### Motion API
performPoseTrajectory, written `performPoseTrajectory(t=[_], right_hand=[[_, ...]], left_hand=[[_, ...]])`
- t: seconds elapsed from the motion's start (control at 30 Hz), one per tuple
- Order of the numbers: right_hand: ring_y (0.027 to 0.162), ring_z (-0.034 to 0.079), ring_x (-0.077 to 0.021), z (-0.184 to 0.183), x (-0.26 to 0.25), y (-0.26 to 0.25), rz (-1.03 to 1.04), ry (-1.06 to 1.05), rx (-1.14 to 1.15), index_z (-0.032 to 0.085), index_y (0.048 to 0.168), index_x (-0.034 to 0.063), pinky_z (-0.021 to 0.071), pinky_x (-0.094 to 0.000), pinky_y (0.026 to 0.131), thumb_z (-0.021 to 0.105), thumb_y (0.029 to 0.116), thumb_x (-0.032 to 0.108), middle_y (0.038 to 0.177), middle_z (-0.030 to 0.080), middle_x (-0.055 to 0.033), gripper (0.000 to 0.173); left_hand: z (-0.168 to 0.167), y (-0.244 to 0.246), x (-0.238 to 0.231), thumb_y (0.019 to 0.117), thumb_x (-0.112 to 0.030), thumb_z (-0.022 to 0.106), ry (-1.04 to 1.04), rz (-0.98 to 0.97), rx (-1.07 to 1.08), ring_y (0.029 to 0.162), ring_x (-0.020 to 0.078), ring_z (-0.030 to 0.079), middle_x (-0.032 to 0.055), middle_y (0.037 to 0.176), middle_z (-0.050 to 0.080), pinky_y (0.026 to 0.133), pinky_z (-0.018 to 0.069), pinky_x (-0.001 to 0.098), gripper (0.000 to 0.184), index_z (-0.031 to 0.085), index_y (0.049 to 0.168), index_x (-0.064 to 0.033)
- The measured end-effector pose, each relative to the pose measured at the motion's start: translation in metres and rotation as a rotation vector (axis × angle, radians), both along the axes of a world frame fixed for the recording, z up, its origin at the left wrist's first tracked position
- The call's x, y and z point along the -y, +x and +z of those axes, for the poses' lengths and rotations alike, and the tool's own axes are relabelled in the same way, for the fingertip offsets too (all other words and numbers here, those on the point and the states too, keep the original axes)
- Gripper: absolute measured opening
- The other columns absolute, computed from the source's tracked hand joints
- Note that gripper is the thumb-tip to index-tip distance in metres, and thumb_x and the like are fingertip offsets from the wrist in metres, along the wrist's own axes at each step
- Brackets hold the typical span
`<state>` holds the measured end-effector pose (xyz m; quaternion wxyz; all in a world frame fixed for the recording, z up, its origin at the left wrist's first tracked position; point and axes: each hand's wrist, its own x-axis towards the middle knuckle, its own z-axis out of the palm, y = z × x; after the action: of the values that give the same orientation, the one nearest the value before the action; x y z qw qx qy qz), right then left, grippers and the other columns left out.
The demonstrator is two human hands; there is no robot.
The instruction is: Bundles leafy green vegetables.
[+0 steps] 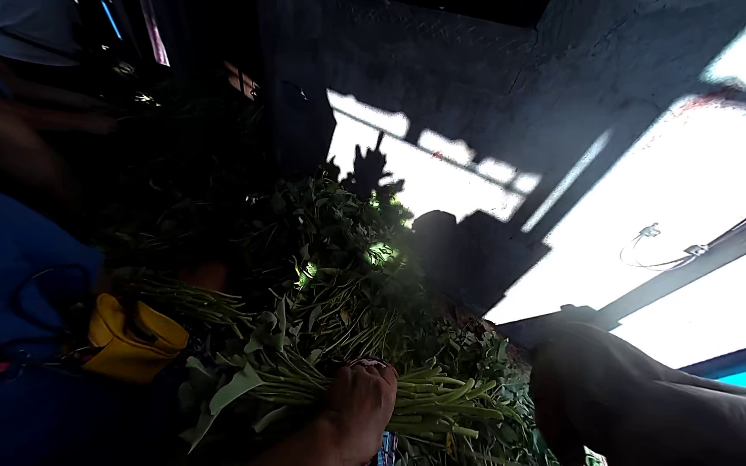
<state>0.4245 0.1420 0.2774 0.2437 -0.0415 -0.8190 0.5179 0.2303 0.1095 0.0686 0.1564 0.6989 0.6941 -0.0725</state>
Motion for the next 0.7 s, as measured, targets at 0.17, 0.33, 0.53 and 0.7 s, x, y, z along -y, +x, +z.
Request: performPoseTrajectory(t=[0.17,0.33,0.53,0.7], right_hand=[[0.077,0.067,-0.0157,-0.007,-0.025,-0.057,-0.095,-0.334,-0.048,0.069,0.105,0.0095,0.0614,-0.0358,0.074,0.052,0.1061,0.029,0.084,0.064,-0.0068,0.026],[0.050,0.045,-0.0063,-0.016,-0.069,-0.121,-0.282,-0.395,-0.031,0.058,0.089,0.0103,0.0444,-0.0211,0.048,0.037,0.1074,0.017,0.060,0.045,0.0010,0.029],[0.039,0.033,-0.0056,-0.071,-0.151,-0.161,-0.554,-0.650,0.172,0.050,0.085,0.0135,0.0317,-0.0201,0.037,0.035,0.1091,0.022,0.053,0.035,0.0047,0.030],[0.038,0.029,-0.0048,-0.134,-0.183,-0.157,-0.562,-0.802,0.262,0.045,0.077,0.0149,0.0283,-0.0200,0.037,0.033,0.1085,0.022,0.050,0.031,0.0061,0.035]], left_hand=[[-0.023,-0.003,0.016,0.0796,-0.010,0.076,0.276,-0.103,0.017,0.094,0.0382,0.070,0.0201,0.097,0.070,0.077,0.0559,0.0512,0.041,0.063,0.116,0.0007],[-0.060,-0.001,0.028,0.0887,-0.013,0.064,0.800,-0.116,-0.020,0.070,0.0273,0.070,0.0099,0.076,0.069,0.061,0.0569,0.0416,0.012,0.071,0.096,-0.0066],[-0.055,-0.007,0.048,0.0947,-0.019,0.060,0.841,-0.088,0.134,0.071,0.0255,0.068,0.0081,0.079,0.069,0.064,0.0557,0.0396,0.017,0.070,0.100,-0.0067],[-0.047,-0.018,0.065,0.0960,-0.020,0.060,0.848,-0.053,0.314,0.076,0.0260,0.069,0.0095,0.084,0.071,0.069,0.0556,0.0404,0.018,0.069,0.104,-0.0065]])
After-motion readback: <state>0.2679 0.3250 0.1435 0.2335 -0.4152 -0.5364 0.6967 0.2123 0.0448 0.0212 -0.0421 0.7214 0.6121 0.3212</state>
